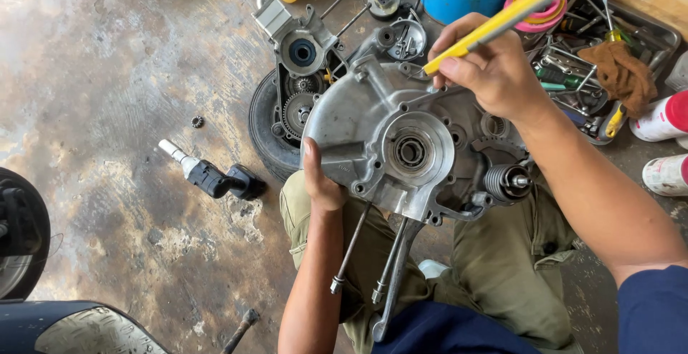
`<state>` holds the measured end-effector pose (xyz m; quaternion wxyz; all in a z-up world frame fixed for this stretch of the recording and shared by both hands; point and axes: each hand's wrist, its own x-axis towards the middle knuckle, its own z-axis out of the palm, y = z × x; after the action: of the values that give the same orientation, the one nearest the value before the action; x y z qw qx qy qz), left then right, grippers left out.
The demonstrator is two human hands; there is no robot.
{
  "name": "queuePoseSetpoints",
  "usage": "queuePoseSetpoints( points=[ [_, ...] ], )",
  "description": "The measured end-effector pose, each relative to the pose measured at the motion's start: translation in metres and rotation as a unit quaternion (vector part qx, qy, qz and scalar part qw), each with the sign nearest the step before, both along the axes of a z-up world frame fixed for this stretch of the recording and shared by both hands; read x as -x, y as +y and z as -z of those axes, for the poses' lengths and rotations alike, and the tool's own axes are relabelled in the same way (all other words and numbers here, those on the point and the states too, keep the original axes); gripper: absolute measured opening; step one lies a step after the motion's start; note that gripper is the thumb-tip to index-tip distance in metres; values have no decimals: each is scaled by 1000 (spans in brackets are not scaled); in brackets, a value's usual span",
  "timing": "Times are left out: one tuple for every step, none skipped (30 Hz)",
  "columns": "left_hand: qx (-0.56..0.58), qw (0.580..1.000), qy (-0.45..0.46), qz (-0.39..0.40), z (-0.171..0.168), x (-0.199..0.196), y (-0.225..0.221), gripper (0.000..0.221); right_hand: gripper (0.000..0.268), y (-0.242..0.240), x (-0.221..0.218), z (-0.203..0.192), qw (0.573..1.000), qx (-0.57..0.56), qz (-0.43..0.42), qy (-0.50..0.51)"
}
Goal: Scraping gasket residue from a motorcycle engine casing using a utility knife.
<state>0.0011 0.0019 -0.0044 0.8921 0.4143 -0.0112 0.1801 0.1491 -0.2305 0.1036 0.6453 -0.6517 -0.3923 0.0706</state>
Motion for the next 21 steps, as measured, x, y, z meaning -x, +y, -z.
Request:
queuePoseSetpoints(
  points=[
    [-2, 1000, 0, 0, 0, 0, 1, 65, 21, -3, 2, -1, 1000, -2, 0, 0],
    [-13, 1000, 11, 1, 0, -1, 2, 69, 27, -6, 5, -3, 1000, 3, 12, 15],
    [-23, 999, 23, 1, 1, 0, 3, 73, 33, -8, 8, -3, 999, 7, 23, 31],
    [-24, 999, 24, 2, -2, 1, 3, 73, 33, -10, 8, -2, 999, 6, 24, 32],
    [-22, 1000, 18, -4, -5, 2, 3, 69, 31, -11, 8, -1, 1000, 3, 11, 29],
    [-19, 1000, 12, -10, -8, 2, 3, 66, 28, -12, 9, 0, 1000, -1, -2, 25],
    [-20, 1000, 12, -10, -6, 2, 3, 66, 28, -11, 9, 0, 1000, -2, -2, 25],
    [-43, 999, 5, -16, -4, 2, 4, 64, 27, -10, 9, 0, 1000, 7, -13, 15],
    [-66, 998, -2, -23, -2, 2, 4, 63, 26, -8, 9, 0, 1000, 17, -24, 5],
    [-67, 997, -2, -23, 0, 1, 4, 63, 26, -8, 9, 0, 1000, 16, -25, 5],
    [-64, 998, 5, -16, 3, 2, 4, 66, 26, -7, 9, -1, 999, 31, -22, -3],
    [-61, 998, 12, -8, 6, 3, 4, 69, 26, -6, 10, -1, 999, 45, -20, -10],
    [-61, 998, 10, -9, 9, 3, 4, 69, 26, -6, 8, 0, 999, 45, -20, -12],
    [-64, 998, 0, -8, 11, 3, 5, 65, 23, -6, 5, 0, 998, 60, -4, -32],
    [-67, 998, -7, -6, 15, 6, 5, 61, 22, -6, 5, 2, 996, 77, 11, -51],
    [-66, 998, -7, -7, 22, 7, 7, 61, 22, -3, 4, 0, 996, 77, 10, -51],
    [-105, 994, -10, -21, 30, 8, 8, 60, 20, -1, 2, -3, 993, 101, 7, -68],
    [-143, 989, -13, -34, 38, 9, 9, 60, 21, 1, 1, -5, 988, 125, 4, -86],
    [-142, 989, -13, -34, 39, 10, 9, 60, 21, 4, 0, -3, 988, 126, 4, -86],
    [-134, 991, -7, -24, 41, 12, 9, 59, 17, 6, -1, -2, 986, 144, -5, -90],
    [-127, 992, -1, -14, 41, 14, 9, 58, 15, 9, -2, -2, 982, 161, -15, -94]
  ],
)
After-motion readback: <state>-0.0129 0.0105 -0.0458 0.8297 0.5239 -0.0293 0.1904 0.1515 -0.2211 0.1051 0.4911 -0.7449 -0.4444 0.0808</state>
